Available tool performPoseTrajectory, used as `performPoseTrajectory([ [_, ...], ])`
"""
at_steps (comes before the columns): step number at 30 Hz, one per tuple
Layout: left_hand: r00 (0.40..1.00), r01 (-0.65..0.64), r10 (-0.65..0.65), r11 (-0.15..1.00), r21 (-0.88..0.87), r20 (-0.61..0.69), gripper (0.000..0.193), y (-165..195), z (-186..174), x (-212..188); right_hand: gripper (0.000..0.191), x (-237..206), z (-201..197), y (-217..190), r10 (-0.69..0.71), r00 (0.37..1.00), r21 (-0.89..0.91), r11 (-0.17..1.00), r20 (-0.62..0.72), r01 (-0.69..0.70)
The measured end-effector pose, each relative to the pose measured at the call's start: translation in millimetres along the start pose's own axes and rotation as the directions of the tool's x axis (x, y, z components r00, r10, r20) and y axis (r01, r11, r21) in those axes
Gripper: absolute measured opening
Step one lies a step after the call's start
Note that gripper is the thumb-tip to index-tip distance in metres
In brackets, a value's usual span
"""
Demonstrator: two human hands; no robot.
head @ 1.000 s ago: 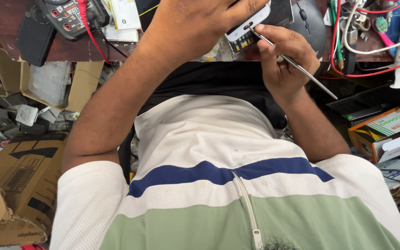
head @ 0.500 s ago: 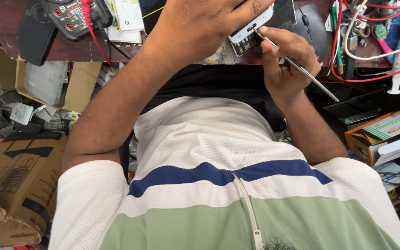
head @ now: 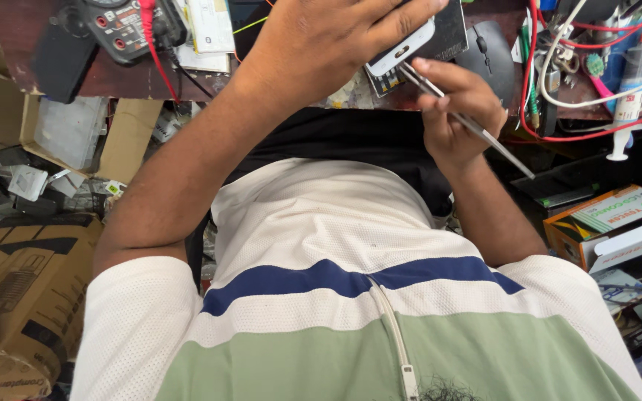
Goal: The person sits at a cluttered repair workbench and pries open a Samsung smartphone using a metal pry tool. They work on the internal board with tweezers, reattach the back cover, and power the phone on, tapping the screen as it boots to the home screen.
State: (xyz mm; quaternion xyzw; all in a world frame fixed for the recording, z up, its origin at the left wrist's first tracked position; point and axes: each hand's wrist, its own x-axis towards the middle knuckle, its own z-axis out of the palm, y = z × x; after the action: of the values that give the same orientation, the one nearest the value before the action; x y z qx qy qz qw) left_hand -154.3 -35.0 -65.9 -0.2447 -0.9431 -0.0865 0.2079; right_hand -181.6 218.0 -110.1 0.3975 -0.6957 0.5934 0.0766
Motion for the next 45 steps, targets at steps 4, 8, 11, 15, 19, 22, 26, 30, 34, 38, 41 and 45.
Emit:
performPoseTrajectory([
  [4, 0.997, -0.064, 0.070, 0.974, 0.218, -0.019, 0.052, -1.8, -16.5, 5.4, 0.023, 0.0, -0.5, -3.6, -0.088, 0.996, -0.030, 0.996, 0.028, 0.089],
  [8, 0.989, -0.044, 0.066, 0.986, 0.160, -0.134, 0.039, 2.6, -34.5, -17.7, 0.021, 2.0, -2.4, -8.0, -0.081, 0.997, -0.095, 0.992, 0.004, 0.081],
  [11, 0.964, 0.074, -0.077, 0.997, -0.020, -0.255, 0.030, 17.8, -30.7, -40.8, 0.021, 4.2, -7.9, -9.1, -0.065, 0.998, -0.163, 0.985, -0.010, 0.062],
  [15, 0.939, 0.181, -0.210, 0.975, -0.129, -0.270, 0.029, 27.4, -8.4, -59.9, 0.021, 11.1, -10.9, -13.9, -0.013, 0.999, -0.100, 0.995, -0.053, 0.007],
  [19, 0.923, 0.229, -0.239, 0.971, -0.067, -0.300, 0.035, 23.4, 6.2, -66.6, 0.019, 29.3, -11.5, -25.1, 0.064, 0.998, -0.158, 0.985, -0.030, -0.068],
  [22, 0.903, 0.300, -0.312, 0.950, -0.085, -0.295, 0.050, 21.4, 12.6, -63.4, 0.010, 48.4, -13.1, -29.9, 0.092, 0.993, -0.335, 0.940, 0.069, -0.064],
  [26, 0.870, 0.423, -0.445, 0.895, -0.141, -0.212, 0.085, 19.0, 17.0, -57.6, 0.022, 64.5, -8.9, -30.4, 0.087, 0.988, -0.447, 0.894, 0.127, -0.021],
  [30, 0.884, 0.424, -0.446, 0.891, -0.165, -0.141, 0.105, 10.5, 21.1, -52.0, 0.029, 68.5, -5.9, -29.2, 0.066, 0.989, -0.443, 0.897, 0.135, 0.001],
  [34, 0.907, 0.392, -0.411, 0.904, -0.168, -0.091, 0.108, 5.2, 23.4, -51.0, 0.031, 68.0, -6.9, -30.9, 0.061, 0.987, -0.428, 0.904, 0.147, 0.008],
  [38, 0.917, 0.372, -0.386, 0.919, -0.133, -0.103, 0.105, 3.3, 25.4, -51.6, 0.017, 71.3, -4.4, -33.2, 0.098, 0.990, -0.363, 0.930, 0.098, -0.056],
  [41, 0.910, 0.389, -0.406, 0.907, -0.164, -0.088, 0.103, 4.5, 27.4, -53.1, 0.011, 80.1, -3.4, -31.5, 0.212, 0.977, -0.149, 0.967, 0.010, -0.209],
  [45, 0.899, 0.407, -0.423, 0.903, -0.136, -0.111, 0.108, 6.2, 32.4, -53.6, 0.015, 99.4, -6.6, -21.8, 0.128, 0.985, -0.208, 0.973, 0.114, -0.103],
])
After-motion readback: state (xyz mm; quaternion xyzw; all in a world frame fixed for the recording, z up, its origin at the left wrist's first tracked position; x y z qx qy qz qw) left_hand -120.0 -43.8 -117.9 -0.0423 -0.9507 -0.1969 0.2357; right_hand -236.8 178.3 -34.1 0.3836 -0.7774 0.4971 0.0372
